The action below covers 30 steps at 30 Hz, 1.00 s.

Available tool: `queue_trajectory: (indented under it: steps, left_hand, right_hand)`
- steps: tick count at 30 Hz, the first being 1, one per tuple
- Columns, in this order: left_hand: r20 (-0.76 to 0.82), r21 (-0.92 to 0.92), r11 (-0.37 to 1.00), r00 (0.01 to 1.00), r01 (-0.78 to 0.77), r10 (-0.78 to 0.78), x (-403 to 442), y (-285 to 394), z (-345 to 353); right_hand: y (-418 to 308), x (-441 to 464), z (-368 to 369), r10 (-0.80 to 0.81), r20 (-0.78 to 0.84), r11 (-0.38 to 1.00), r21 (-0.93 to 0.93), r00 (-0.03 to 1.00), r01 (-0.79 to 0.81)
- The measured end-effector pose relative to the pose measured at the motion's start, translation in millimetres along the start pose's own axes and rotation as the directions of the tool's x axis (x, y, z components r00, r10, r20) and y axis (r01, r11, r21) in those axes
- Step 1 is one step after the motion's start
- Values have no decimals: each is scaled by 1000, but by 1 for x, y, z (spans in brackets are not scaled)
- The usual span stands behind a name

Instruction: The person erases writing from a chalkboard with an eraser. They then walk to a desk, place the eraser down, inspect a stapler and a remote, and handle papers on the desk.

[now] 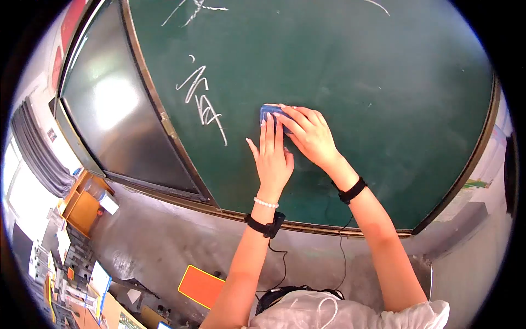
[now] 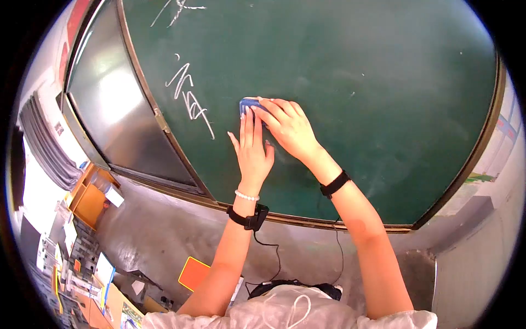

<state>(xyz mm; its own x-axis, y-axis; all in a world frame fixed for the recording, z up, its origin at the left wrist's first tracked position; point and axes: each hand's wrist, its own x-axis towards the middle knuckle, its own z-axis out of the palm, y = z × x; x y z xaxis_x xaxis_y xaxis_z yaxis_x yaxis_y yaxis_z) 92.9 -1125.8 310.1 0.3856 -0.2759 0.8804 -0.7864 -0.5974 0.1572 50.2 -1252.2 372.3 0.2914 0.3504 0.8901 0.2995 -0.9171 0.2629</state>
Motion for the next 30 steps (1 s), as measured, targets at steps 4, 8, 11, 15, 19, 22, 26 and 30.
queue_trajectory:
  steps: [4,8,11,15,19,22,26,30]
  left_hand:
    - [59,-28,999,997,41,-39,-23,-1,1]
    - [181,8,999,982,42,-43,-72,3,15]
    - [283,-31,998,958,51,-40,-99,9,12]
    - [378,-65,975,910,211,-172,-128,26,-15]
    - [367,19,957,888,289,-276,-162,35,-37]
    - [359,138,929,857,344,-371,-185,44,-65]
    - [369,338,858,784,387,-499,-216,53,-100]
    - [305,422,754,705,503,-641,-257,76,-125]
  right_hand:
    - [-7,-27,15,10,18,1000,24,1000,-11]
    - [-10,-75,23,-19,91,997,80,996,12]
    - [-6,-104,26,-35,132,995,102,991,22]
    - [-11,-119,10,-16,254,995,94,967,-9]
    - [-34,-137,-6,-44,399,954,290,916,-80]
    - [-61,-150,-11,-186,512,875,474,838,-96]
    - [-99,-166,-4,-403,501,686,719,765,-109]
    - [-130,-176,3,-572,387,483,871,723,-85]
